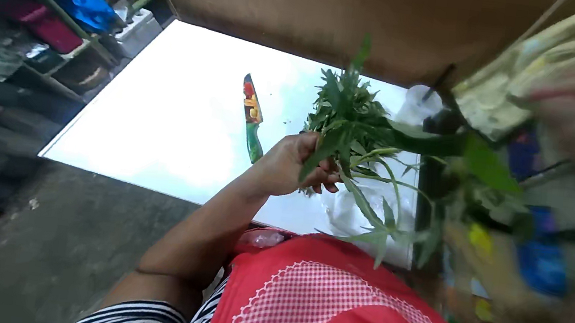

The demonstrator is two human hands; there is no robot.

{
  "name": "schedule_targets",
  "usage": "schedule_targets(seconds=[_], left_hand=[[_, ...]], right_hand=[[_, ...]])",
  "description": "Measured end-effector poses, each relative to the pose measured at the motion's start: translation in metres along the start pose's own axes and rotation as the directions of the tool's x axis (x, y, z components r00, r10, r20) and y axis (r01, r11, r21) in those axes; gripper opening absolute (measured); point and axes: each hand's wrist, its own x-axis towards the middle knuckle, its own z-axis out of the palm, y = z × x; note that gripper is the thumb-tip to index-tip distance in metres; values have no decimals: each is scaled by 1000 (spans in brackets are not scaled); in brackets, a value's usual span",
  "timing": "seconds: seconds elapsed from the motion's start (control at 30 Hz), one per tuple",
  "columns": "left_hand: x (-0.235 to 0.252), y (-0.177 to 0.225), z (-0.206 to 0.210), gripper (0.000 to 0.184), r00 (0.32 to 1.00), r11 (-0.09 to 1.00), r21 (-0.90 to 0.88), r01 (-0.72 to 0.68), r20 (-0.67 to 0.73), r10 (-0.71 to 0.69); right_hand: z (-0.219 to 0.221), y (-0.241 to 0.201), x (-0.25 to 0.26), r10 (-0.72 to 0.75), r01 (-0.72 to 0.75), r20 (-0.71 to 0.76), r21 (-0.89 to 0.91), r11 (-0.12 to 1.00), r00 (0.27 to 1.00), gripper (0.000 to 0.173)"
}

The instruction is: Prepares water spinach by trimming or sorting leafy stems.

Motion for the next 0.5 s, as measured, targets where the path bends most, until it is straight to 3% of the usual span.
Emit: schedule_targets(seconds=[0.07, 0.17, 0.3, 0.4, 0.5], left_hand=[[0, 3, 2, 24, 999, 1000, 3, 21, 25, -21], [-1, 7, 0, 22, 999, 993, 121, 15, 37, -20], [-3, 9, 2, 23, 999, 992, 122, 14, 44, -20], [-1, 14, 6, 26, 995, 993, 71, 92, 20, -94], [-3, 11, 3, 19, 996, 988, 133, 75, 30, -80]], right_hand=[[17, -42, 44, 39, -26, 112, -113, 993, 993, 28], [24, -42, 57, 77, -48, 310, -100, 994, 948, 28], [23, -38, 63, 242, -320, 617, 16, 947, 749, 15], [24, -40, 63, 253, -417, 708, 65, 907, 660, 9], [26, -41, 61, 237, -419, 729, 75, 905, 642, 13]])
